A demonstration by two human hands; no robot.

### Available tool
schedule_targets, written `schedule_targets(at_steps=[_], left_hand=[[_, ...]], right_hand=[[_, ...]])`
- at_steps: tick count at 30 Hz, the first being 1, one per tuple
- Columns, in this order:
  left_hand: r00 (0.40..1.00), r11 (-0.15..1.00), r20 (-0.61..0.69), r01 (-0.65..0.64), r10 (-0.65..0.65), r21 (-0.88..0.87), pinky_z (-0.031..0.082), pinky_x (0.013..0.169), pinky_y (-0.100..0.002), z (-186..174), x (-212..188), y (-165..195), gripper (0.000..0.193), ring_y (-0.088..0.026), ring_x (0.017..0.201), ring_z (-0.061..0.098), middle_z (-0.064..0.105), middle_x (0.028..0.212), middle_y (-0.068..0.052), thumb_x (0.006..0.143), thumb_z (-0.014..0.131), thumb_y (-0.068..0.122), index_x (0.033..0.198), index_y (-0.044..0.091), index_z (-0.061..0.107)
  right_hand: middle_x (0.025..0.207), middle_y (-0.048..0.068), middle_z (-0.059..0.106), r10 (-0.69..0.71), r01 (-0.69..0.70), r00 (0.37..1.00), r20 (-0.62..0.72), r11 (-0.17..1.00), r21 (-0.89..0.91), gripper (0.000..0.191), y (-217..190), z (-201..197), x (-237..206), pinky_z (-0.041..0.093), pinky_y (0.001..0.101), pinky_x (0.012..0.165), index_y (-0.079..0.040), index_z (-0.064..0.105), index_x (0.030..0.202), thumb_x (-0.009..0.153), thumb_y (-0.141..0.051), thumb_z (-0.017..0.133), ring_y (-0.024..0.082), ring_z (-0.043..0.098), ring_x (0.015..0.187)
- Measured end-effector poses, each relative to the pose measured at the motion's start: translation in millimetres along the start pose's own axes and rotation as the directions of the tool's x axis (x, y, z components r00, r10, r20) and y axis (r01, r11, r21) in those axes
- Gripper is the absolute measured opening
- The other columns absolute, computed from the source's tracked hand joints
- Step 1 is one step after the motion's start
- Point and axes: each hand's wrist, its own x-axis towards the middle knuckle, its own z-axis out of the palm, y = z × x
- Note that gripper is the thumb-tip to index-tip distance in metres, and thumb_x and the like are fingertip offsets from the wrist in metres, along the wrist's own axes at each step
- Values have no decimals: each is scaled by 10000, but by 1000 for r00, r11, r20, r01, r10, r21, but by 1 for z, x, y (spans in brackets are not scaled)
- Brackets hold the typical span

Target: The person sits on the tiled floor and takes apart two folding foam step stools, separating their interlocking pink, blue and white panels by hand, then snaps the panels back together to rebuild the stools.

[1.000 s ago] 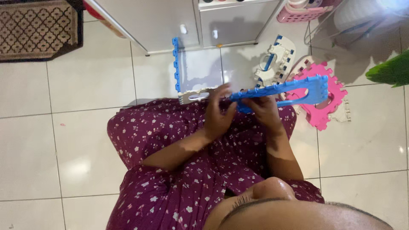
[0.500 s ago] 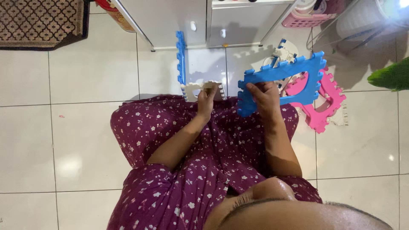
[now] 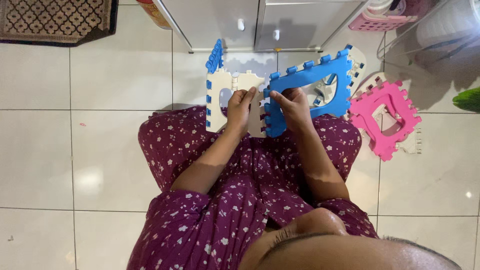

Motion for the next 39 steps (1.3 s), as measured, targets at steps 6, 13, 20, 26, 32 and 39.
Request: schedule_targets(at_steps=[6, 13, 20, 26, 32, 39], left_hand=[[995, 983, 30, -95, 91, 155, 444, 586, -227, -6, 6, -16, 300, -55, 670, 517, 591, 775, 7, 992, 706, 292, 955, 7, 621], [995, 977, 60, -89, 79, 196, 401, 600, -210, -8, 2, -13, 349, -42, 703, 466, 544, 804, 30, 979, 714, 364, 976, 32, 607], [978, 911, 163, -180, 127, 370, 474, 582, -220, -4, -5, 7, 446, -62, 682, 571, 617, 786, -16, 907, 788, 423, 939, 25, 588], [970, 920, 182, -212, 159, 329, 400, 520, -221, -6, -4, 0, 373, -51, 593, 511, 604, 686, 6, 918, 781, 383, 833, 55, 625], [981, 905, 103, -194, 167, 379, 367, 501, -243, -7, 3, -12, 416, -57, 566, 480, 573, 643, -6, 941, 805, 323, 746, 17, 602], [977, 851, 173, -194, 124, 488, 537, 694, -290, -8, -2, 2, 421, -134, 775, 653, 705, 873, -65, 900, 804, 378, 1008, -9, 675]], right_hand=[[925, 37, 673, 21, -27, 999, -39, 985, -173, 200, -1, 5, 2, 490, 263, 687, 5, 680, 1094, 962, -106, 780, 108, 586, 784], [968, 30, 700, 33, -37, 997, -71, 998, -54, 228, 5, 6, 5, 518, 245, 713, -3, 655, 1118, 957, -138, 746, 100, 625, 820], [957, 35, 679, 69, -75, 995, -71, 994, -78, 272, 4, 6, 3, 540, 262, 725, -21, 604, 1133, 949, -138, 766, 110, 637, 831], [981, 48, 681, 80, -85, 995, -56, 992, -95, 346, 9, 0, 6, 560, 274, 761, -35, 548, 1212, 952, -119, 760, 114, 654, 865], [997, 43, 676, 24, -24, 999, -24, 1000, 5, 316, 24, -4, 13, 542, 263, 754, -38, 557, 1231, 977, -77, 741, 110, 635, 865], [931, 35, 676, 128, -129, 984, -122, 992, -1, 315, 32, -6, 17, 542, 269, 687, -42, 549, 1223, 968, -102, 725, 113, 634, 798]])
